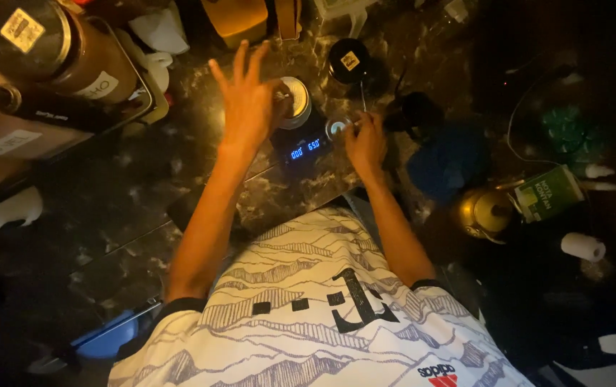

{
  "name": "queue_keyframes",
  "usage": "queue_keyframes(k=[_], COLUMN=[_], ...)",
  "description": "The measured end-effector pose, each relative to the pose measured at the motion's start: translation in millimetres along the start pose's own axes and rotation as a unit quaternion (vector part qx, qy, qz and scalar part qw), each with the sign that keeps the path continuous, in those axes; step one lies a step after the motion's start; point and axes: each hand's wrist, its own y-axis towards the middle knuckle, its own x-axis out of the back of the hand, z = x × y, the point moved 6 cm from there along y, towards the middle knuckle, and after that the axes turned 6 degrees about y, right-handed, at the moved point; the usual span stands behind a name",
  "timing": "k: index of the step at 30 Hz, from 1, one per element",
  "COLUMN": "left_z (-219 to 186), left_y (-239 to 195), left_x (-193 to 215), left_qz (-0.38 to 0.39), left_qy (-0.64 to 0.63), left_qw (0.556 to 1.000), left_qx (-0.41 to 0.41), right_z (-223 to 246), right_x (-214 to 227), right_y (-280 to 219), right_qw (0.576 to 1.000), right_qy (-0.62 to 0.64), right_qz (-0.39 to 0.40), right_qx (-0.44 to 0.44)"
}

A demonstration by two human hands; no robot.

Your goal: Weighing and adjusting coffee grounds in a portafilter using a scale and spoon to prepare for espresso brewing.

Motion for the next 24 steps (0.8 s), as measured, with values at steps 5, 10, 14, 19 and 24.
queue_keyframes(k=[5,10,14,19,24], left_z=[31,74,93,105,75], left_y=[-63,-116,-123,-122,-139], left_x=[36,-30,-100,-155,-92], left_qz=[-0.192,-0.184,-0.048,-0.012,-0.048], left_qy=[-0.064,-0.018,-0.007,-0.103,-0.182], left_qw=[0.978,0.965,0.956,0.936,0.924], left_qx=[0.045,0.185,0.289,0.337,0.332], right_z=[27,49,82,104,130], right_x=[30,22,12,-21,-32], right_y=[-14,-37,-63,-86,-102], right_qw=[0.992,0.955,0.918,0.879,0.866], right_qy=[0.107,0.213,0.315,0.397,0.429], right_qz=[-0.051,-0.115,-0.097,-0.038,0.046], right_qx=[0.044,0.169,0.221,0.260,0.254])
